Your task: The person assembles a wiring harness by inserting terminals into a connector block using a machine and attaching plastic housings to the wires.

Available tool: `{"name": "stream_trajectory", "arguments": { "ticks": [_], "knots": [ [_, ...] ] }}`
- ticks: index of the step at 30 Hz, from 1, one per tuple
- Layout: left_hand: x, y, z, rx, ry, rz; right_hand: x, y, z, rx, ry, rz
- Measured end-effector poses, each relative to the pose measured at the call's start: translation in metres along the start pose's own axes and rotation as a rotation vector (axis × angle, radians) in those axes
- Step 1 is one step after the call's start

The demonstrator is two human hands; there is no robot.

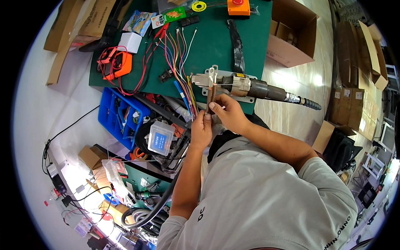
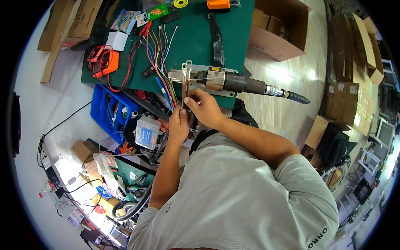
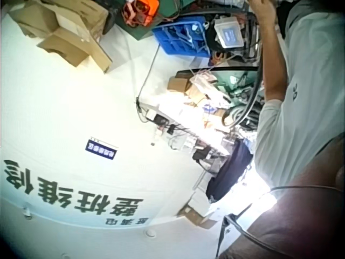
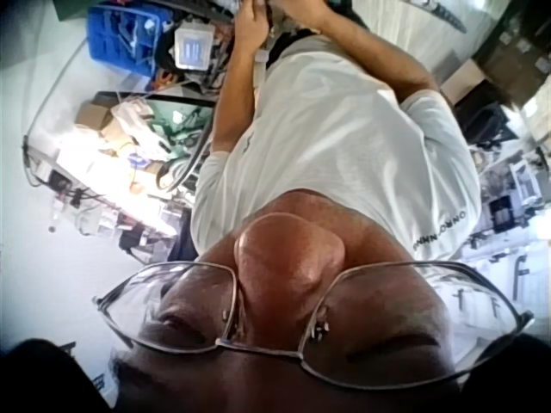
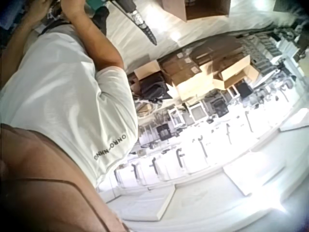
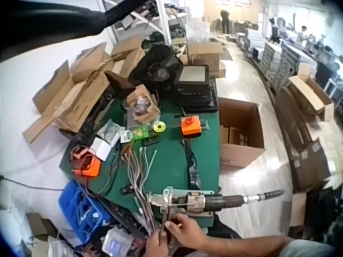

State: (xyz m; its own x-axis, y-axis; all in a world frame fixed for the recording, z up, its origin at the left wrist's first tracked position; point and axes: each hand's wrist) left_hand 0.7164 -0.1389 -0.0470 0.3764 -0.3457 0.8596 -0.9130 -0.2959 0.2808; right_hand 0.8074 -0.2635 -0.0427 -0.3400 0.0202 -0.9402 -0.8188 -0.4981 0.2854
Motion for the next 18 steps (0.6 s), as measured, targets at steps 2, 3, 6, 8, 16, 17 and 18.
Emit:
{"name": "stream_trajectory", "arguments": {
  "ticks": [2,3,6,8,16,17,18],
  "knots": [
    [0.000,0.001,0.002,0.021,0.033,0.040,0.001,-0.002,-0.004,-0.054,-0.078,0.059],
    [0.002,0.001,0.003,0.029,0.050,0.059,-0.001,-0.003,-0.006,-0.078,-0.118,0.090],
    [0.013,0.005,0.006,0.104,0.153,0.009,-0.008,-0.001,-0.007,-0.100,-0.101,0.070],
    [0.012,0.004,0.005,0.142,0.131,0.041,-0.015,0.004,-0.001,-0.052,-0.016,0.038],
    [0.007,0.011,0.001,0.329,0.248,0.022,-0.018,-0.027,0.016,-0.100,0.282,-0.213],
    [0.004,0.009,0.001,0.356,0.264,0.021,-0.019,-0.031,0.021,-0.119,0.278,-0.214],
    [0.005,0.007,0.000,0.386,0.283,0.018,-0.020,-0.034,0.024,-0.141,0.276,-0.214]
  ]
}}
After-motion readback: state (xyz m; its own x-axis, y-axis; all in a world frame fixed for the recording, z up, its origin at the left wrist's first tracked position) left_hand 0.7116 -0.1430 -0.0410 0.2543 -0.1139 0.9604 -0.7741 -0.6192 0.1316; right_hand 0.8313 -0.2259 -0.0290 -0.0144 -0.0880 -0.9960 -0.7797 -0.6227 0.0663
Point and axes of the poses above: each hand's wrist, its own y-axis away from the middle knuckle, its own z-axis out of the palm, x = y × z, and after that the axes turned 4 degrees about -y, right-handed
